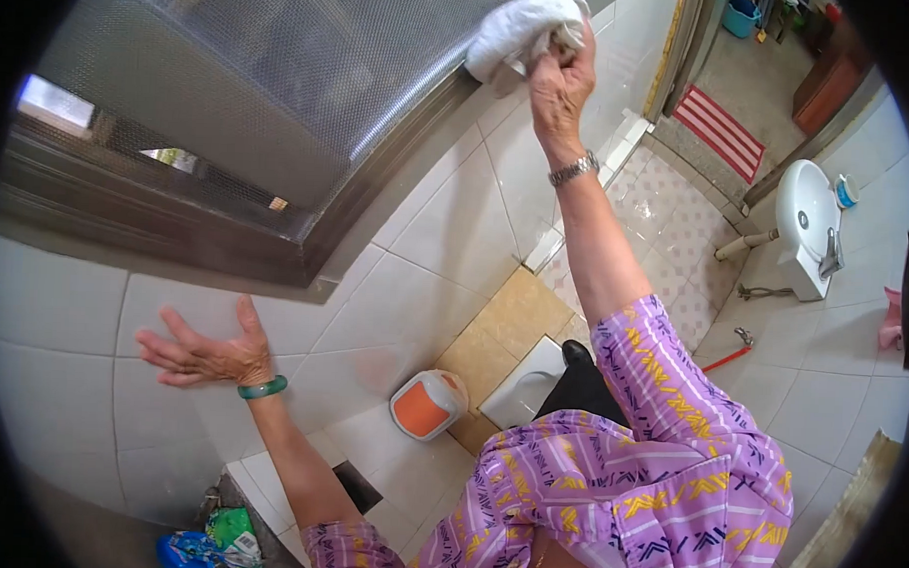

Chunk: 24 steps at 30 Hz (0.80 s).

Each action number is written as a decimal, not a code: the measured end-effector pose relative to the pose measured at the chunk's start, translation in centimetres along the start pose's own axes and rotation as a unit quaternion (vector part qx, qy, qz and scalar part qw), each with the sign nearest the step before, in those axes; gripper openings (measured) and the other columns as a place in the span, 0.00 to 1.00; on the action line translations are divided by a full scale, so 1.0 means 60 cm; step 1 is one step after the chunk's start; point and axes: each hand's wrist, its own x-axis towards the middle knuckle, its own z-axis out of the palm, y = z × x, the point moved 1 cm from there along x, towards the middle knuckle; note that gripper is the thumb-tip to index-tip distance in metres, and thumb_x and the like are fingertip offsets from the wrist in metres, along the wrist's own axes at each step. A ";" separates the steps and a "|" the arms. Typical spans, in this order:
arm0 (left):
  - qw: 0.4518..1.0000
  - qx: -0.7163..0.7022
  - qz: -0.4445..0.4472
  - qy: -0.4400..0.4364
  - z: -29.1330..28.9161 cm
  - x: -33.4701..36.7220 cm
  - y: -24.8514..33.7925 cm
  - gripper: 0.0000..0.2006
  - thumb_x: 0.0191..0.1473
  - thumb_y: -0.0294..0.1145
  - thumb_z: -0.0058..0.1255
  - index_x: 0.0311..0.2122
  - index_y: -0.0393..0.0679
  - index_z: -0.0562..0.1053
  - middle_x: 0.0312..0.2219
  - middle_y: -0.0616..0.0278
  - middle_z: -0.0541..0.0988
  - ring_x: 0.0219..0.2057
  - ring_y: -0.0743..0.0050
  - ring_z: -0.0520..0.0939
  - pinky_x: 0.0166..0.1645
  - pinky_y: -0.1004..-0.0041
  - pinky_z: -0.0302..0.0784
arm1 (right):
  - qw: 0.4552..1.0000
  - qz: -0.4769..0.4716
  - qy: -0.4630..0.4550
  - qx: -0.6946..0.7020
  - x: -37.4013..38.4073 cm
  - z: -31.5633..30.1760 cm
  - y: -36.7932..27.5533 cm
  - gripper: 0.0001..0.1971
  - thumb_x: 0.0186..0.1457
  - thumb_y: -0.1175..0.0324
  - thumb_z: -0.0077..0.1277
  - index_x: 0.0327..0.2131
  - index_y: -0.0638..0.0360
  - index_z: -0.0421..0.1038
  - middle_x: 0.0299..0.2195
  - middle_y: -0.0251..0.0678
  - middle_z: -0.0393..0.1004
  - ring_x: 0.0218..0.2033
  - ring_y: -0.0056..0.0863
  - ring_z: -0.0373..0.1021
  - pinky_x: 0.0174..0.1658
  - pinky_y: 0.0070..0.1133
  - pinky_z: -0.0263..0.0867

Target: The person wipes the tiled wall and window frame using a cloth, then washes and wrings the cloth in a sink before continuing to wipe the window glass and tracks.

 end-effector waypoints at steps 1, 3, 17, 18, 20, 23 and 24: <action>1.000 -0.006 -0.007 -0.018 0.001 0.005 0.011 0.45 0.42 0.68 0.52 0.60 0.49 0.58 0.63 0.48 0.48 0.64 0.43 0.47 0.60 0.40 0.37 | 0.999 -0.017 -0.017 0.031 0.029 0.015 -0.027 0.19 0.53 0.77 0.45 0.50 0.58 0.63 0.39 0.36 0.66 0.33 0.23 0.68 0.40 0.20 0.65; 0.997 -0.068 -0.047 -0.002 0.001 0.026 0.075 0.45 0.39 0.66 0.56 0.59 0.48 0.59 0.63 0.47 0.48 0.64 0.43 0.47 0.59 0.39 0.40 | 0.996 -0.041 -0.077 0.014 0.026 0.047 -0.047 0.19 0.52 0.76 0.45 0.50 0.58 0.64 0.41 0.40 0.68 0.37 0.31 0.70 0.40 0.25 0.66; 0.984 -0.036 -0.155 0.077 0.021 0.038 0.122 0.49 0.33 0.79 0.46 0.57 0.53 0.65 0.64 0.46 0.41 0.63 0.34 0.44 0.56 0.32 0.40 | 0.878 -0.433 -0.203 -0.013 0.098 0.191 -0.110 0.28 0.40 0.77 0.57 0.50 0.51 0.68 0.52 0.48 0.66 0.54 0.46 0.62 0.57 0.35 0.59; 0.985 -0.024 -0.155 0.069 0.020 0.034 0.116 0.49 0.33 0.79 0.46 0.57 0.53 0.65 0.64 0.46 0.41 0.63 0.34 0.44 0.56 0.32 0.40 | 0.859 -0.484 -0.120 -0.114 0.141 0.174 -0.098 0.27 0.40 0.77 0.57 0.49 0.55 0.68 0.52 0.50 0.65 0.55 0.46 0.62 0.56 0.34 0.59; 0.983 -0.056 -0.162 0.069 0.020 0.034 0.111 0.50 0.33 0.79 0.47 0.57 0.53 0.64 0.64 0.45 0.40 0.63 0.34 0.43 0.56 0.31 0.38 | 0.897 -0.384 -0.113 -0.187 0.194 0.135 -0.122 0.22 0.47 0.73 0.51 0.48 0.61 0.66 0.48 0.51 0.67 0.51 0.46 0.63 0.55 0.35 0.57; 0.982 -0.069 -0.168 0.059 0.030 0.041 0.141 0.51 0.31 0.80 0.47 0.57 0.53 0.64 0.64 0.42 0.39 0.63 0.31 0.43 0.54 0.27 0.36 | 0.961 -0.158 -0.069 -0.214 0.319 0.082 -0.100 0.19 0.50 0.75 0.42 0.48 0.64 0.64 0.36 0.44 0.72 0.35 0.36 0.69 0.39 0.28 0.65; 0.981 -0.064 -0.174 0.060 0.027 0.042 0.135 0.51 0.31 0.81 0.46 0.57 0.54 0.64 0.64 0.42 0.39 0.63 0.30 0.43 0.54 0.27 0.36 | 0.988 -0.074 -0.121 -0.054 0.280 0.090 -0.155 0.21 0.51 0.74 0.40 0.50 0.64 0.61 0.34 0.41 0.72 0.34 0.31 0.69 0.38 0.25 0.66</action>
